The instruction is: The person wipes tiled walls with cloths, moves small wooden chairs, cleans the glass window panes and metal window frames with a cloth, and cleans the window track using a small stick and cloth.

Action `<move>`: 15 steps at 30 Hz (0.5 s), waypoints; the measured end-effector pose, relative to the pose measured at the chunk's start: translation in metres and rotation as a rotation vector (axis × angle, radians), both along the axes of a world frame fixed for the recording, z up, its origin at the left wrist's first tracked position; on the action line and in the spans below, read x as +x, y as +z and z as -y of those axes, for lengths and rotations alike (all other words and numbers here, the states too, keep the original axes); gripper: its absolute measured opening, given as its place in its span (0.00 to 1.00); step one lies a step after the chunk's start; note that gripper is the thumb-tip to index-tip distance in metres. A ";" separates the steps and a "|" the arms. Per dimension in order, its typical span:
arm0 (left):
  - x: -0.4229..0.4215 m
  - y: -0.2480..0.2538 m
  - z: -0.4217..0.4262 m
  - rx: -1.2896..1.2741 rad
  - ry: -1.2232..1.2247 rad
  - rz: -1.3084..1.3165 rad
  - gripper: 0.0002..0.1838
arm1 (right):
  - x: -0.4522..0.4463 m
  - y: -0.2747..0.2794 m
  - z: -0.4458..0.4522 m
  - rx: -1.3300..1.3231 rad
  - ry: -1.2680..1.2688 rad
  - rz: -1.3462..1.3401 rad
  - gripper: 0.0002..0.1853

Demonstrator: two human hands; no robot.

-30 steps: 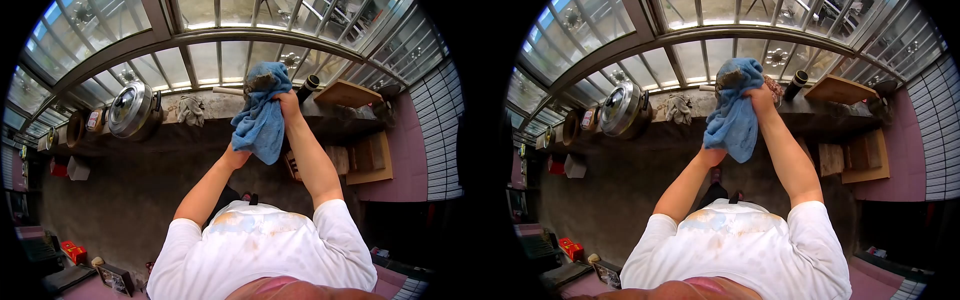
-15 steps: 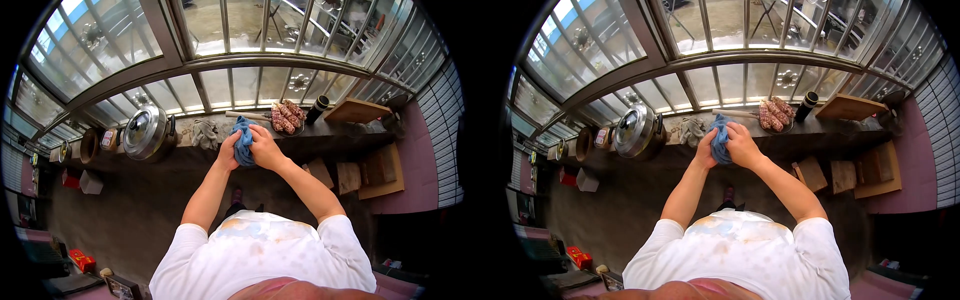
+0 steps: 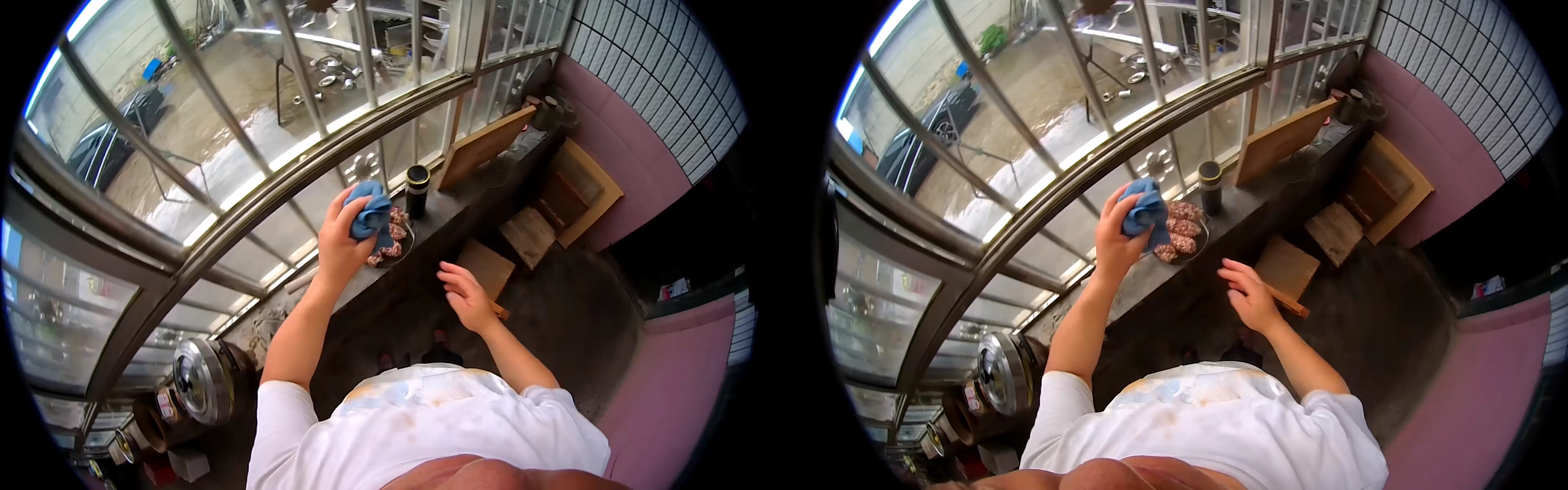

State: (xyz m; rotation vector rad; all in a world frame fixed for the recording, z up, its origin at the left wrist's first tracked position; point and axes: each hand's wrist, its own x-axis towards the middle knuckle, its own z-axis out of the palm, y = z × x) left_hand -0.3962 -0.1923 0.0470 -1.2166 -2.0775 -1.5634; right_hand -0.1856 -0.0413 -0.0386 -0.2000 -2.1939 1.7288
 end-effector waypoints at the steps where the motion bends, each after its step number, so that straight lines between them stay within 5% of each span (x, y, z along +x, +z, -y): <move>1: -0.008 0.011 -0.025 -0.078 -0.035 -0.093 0.28 | 0.017 -0.013 -0.017 -0.080 -0.080 -0.005 0.19; 9: -0.097 0.077 -0.281 -0.033 0.100 -0.835 0.26 | 0.087 -0.052 -0.121 -0.334 -0.560 -0.003 0.15; 15: -0.145 -0.004 -0.408 -0.366 0.204 -0.775 0.12 | 0.077 -0.056 -0.178 -0.315 -0.640 0.005 0.14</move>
